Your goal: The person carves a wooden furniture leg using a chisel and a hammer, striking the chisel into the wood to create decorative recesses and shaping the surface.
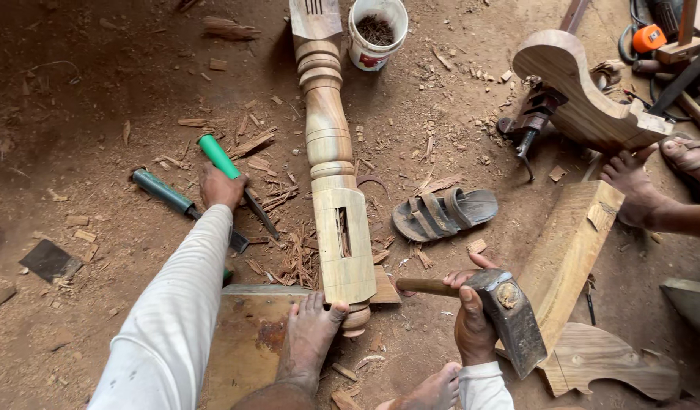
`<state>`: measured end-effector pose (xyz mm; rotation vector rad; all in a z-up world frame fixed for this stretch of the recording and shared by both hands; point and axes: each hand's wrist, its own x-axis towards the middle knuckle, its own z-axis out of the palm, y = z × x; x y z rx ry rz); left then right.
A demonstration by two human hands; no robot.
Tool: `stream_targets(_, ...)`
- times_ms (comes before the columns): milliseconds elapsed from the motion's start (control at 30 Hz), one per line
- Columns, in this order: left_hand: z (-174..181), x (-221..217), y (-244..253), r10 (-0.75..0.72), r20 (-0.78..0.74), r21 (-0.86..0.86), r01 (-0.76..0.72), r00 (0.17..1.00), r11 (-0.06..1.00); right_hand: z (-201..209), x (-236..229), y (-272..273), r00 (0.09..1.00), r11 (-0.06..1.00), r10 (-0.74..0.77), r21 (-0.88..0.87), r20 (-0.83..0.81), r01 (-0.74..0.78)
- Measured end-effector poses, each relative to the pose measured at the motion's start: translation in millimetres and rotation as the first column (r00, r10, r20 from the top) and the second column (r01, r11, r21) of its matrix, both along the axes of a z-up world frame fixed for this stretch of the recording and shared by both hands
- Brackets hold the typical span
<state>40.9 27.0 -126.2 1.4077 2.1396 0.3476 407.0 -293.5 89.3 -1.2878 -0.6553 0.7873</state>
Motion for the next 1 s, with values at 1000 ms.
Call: stream_targets(1000, 212.7, -10.5, -112.7, -0.493, 0.765, 0.526, 0.038, 0.414, 0.849, -8.5, 4.3, -9.0, 1.000, 0.999, -0.031, 0.040, -0.004, 0.031)
